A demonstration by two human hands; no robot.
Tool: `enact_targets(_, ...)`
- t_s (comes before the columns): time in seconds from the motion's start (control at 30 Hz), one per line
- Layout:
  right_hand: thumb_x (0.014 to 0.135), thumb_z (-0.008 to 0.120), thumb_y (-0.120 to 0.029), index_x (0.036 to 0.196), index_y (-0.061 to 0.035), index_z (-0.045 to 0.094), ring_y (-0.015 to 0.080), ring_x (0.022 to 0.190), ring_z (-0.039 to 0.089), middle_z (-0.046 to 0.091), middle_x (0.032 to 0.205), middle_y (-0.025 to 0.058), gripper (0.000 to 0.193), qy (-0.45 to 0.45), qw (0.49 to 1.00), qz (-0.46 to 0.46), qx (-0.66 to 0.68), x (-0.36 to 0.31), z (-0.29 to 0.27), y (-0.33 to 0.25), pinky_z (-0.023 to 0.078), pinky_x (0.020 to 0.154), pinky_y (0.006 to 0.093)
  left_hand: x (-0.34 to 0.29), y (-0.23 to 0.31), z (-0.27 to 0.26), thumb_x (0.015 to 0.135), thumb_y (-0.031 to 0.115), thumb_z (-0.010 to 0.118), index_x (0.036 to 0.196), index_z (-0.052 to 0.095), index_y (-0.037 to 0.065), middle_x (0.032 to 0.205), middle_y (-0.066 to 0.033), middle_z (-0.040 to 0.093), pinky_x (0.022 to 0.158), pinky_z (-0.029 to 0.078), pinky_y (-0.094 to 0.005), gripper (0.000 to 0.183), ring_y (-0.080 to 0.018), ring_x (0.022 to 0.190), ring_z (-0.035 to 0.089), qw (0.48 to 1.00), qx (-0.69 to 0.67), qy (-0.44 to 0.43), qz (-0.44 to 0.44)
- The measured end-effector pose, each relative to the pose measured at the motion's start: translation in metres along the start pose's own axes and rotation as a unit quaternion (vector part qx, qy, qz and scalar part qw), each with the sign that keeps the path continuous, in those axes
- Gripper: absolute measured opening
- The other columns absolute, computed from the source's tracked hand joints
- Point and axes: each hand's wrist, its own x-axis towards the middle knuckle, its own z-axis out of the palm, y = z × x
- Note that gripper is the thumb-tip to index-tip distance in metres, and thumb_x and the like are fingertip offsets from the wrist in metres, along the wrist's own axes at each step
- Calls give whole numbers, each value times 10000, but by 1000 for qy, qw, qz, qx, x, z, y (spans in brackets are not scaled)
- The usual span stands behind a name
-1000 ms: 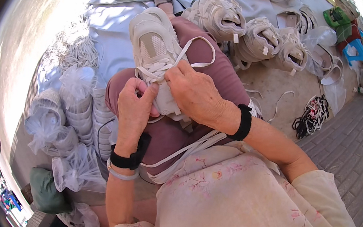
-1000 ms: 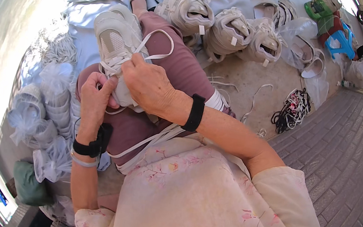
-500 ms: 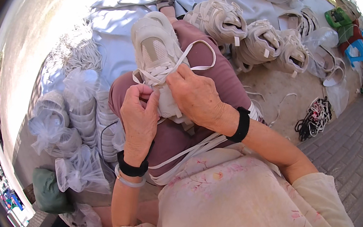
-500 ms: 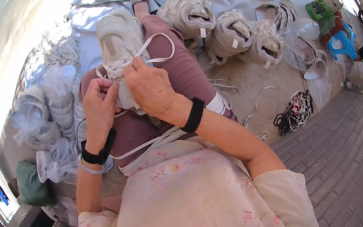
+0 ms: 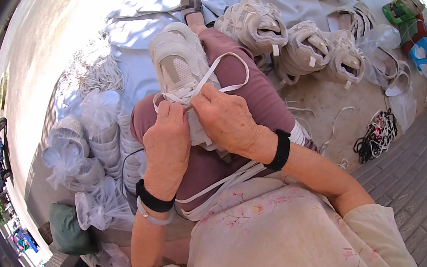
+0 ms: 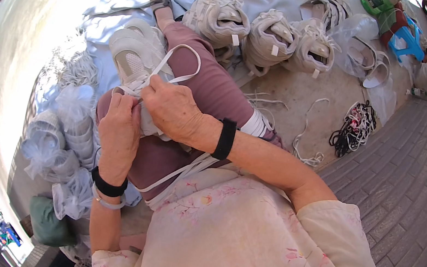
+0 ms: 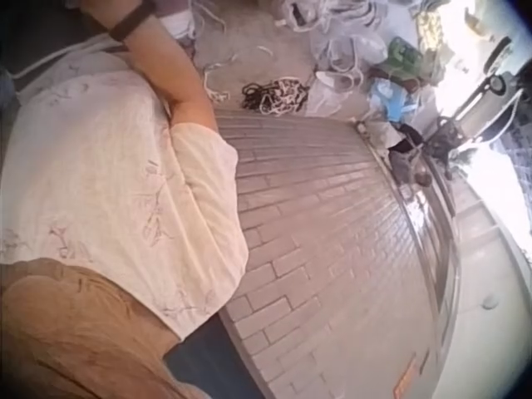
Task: Lacing a series of white athletic shoes while seated outdoors.
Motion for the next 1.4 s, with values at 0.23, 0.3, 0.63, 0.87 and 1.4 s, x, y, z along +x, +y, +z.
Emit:
enact_targets(0.23, 776, 649, -41, 973, -49, 601, 274, 766, 591, 556, 907, 86, 203, 105, 993, -16, 42, -4, -29, 7, 503, 687, 376, -5, -14, -18, 915, 86, 502, 916, 501, 30, 847, -123, 528, 529, 501, -392, 55, -313, 608, 598, 999, -28, 4, 38)
enact_targets(0.3, 779, 652, -43, 978, -46, 602, 276, 817, 594, 565, 928, 87, 206, 56, 992, 19, 110, -13, -44, 8, 497, 729, 387, -11, -14, -43, 949, 143, 450, 865, 472, 32, 756, -72, 485, 439, 492, -334, 141, -184, 444, 520, 861, -373, -186, -290)
enact_targets(0.63, 849, 642, -180, 1003, -37, 595, 308, 834, 600, 602, 902, 106, 215, -142, 934, -133, 298, -31, -18, -50, 479, 736, 410, -52, -21, -80, 993, 163, 355, 797, 341, 32, 783, -99, 420, 359, 524, -315, 236, -123, 346, 416, 377, -913, 17, -158)
enact_targets(0.87, 951, 549, -194, 911, 12, 623, 329, 632, 572, 614, 750, 134, 223, -249, 888, -86, 376, -34, -44, -36, 474, 570, 372, -79, -67, -125, 983, 58, 358, 901, 369, -5, 946, -91, 406, 1130, 287, -560, 103, -199, 831, 553, 429, -881, 192, -50)
enact_targets(1.4, 1021, 380, -391, 756, -27, 581, 83, 385, 266, 231, 482, -71, 493, -67, 786, 430, 439, -76, -202, 135, 241, 360, 259, -257, -224, -179, 935, 9, 421, 1018, 434, -16, 963, -85, 433, 721, 405, -335, 87, -181, 836, 418, 481, -783, 385, -90)
